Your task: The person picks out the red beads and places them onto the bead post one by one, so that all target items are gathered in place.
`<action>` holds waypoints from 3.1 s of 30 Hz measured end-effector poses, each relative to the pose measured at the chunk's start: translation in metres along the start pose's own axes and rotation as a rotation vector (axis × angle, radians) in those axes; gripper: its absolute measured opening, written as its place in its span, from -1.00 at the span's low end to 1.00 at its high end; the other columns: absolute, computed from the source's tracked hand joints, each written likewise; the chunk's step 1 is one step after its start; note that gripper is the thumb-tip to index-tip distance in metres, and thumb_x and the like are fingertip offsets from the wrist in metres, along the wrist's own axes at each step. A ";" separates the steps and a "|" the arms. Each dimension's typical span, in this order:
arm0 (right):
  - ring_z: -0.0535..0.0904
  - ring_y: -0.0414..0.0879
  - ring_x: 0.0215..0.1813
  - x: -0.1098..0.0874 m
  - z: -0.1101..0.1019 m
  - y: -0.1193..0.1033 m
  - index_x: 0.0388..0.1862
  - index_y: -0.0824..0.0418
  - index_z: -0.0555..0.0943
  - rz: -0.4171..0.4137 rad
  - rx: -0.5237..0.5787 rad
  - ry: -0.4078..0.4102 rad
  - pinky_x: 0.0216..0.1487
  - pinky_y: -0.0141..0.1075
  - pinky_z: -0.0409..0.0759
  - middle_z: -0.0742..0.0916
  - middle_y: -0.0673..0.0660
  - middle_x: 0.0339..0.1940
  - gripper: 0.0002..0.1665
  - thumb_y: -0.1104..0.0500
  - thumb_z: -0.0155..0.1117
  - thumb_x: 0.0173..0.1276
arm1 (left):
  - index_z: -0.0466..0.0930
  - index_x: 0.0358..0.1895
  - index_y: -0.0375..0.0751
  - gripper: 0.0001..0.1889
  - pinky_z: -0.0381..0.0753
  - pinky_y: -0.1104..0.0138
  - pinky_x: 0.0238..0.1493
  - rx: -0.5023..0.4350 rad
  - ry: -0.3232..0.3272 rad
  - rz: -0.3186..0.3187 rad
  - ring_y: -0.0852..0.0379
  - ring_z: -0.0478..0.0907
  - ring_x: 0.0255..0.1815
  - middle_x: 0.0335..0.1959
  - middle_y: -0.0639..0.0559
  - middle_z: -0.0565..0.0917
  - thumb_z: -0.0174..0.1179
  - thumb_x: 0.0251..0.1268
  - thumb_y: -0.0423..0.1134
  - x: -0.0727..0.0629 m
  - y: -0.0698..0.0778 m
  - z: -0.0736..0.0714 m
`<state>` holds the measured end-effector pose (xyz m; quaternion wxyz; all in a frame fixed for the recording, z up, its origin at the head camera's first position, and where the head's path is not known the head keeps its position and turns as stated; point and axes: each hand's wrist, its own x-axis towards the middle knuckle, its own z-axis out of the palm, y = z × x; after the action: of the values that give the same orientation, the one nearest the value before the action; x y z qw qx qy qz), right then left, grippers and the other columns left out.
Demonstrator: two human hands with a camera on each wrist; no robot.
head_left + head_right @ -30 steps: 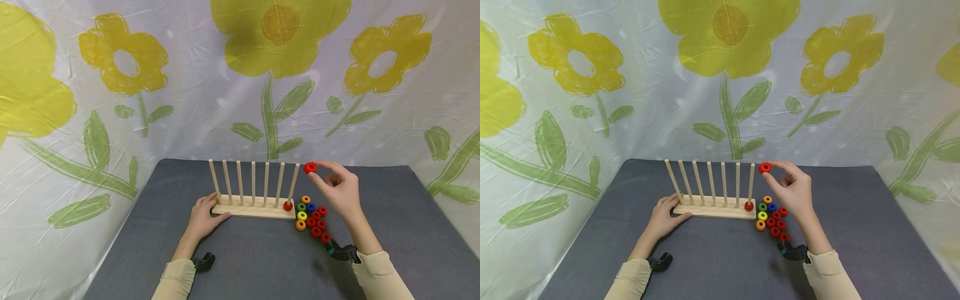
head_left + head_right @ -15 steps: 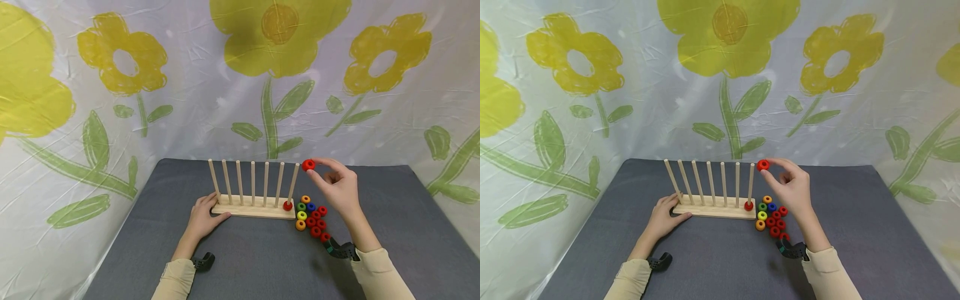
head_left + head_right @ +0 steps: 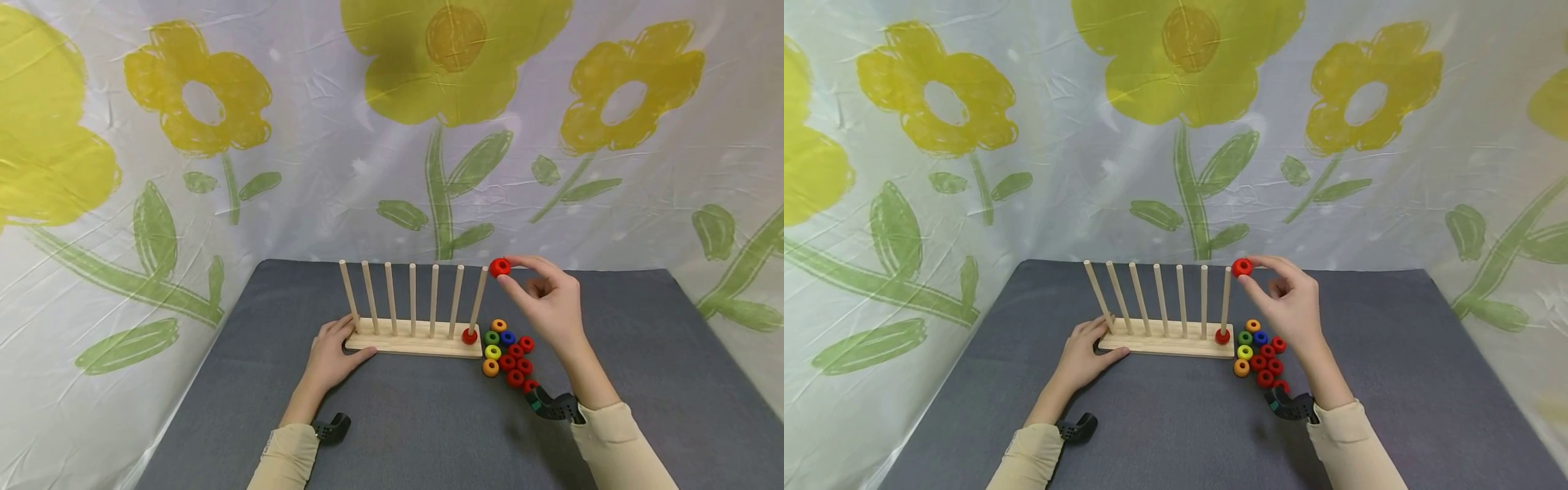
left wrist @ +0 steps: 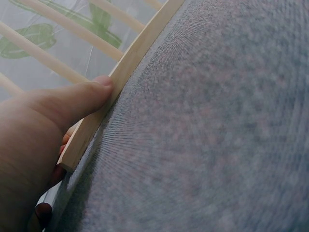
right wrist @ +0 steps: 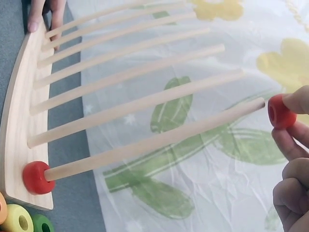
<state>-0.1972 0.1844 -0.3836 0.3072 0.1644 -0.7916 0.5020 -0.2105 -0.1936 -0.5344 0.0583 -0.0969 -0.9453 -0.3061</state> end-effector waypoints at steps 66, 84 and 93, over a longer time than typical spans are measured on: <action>0.04 -0.43 -0.72 0.002 0.015 -0.002 0.09 0.25 0.81 0.050 -0.066 -0.090 -0.65 -0.37 0.07 0.38 0.07 -0.62 -0.64 0.38 0.56 0.31 | 0.52 0.53 -0.15 -0.20 0.24 -0.37 0.43 -0.012 0.007 0.001 -0.33 0.26 0.58 0.61 -0.16 0.39 0.48 0.31 0.15 0.000 0.002 -0.001; 0.03 -0.48 -0.73 0.002 0.013 -0.021 0.08 0.32 0.79 0.077 -0.039 -0.123 -0.66 -0.37 0.06 0.28 0.08 -0.80 -0.67 0.39 0.53 0.34 | 0.55 0.49 -0.16 -0.24 0.23 -0.36 0.43 -0.013 0.004 0.001 -0.33 0.25 0.59 0.61 -0.17 0.39 0.47 0.32 0.15 0.000 0.002 -0.001; 0.06 -0.40 -0.76 -0.001 0.014 -0.002 0.13 0.24 0.79 0.072 -0.022 -0.129 -0.69 -0.36 0.09 0.55 -0.01 -0.48 -0.63 0.36 0.53 0.35 | 0.58 0.46 -0.17 -0.26 0.25 -0.37 0.42 -0.011 -0.002 -0.002 -0.33 0.25 0.59 0.61 -0.16 0.39 0.47 0.32 0.15 -0.003 0.001 0.000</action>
<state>-0.1998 0.1709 -0.3877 0.2392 0.1644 -0.8206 0.4924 -0.2077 -0.1928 -0.5341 0.0567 -0.0964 -0.9437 -0.3114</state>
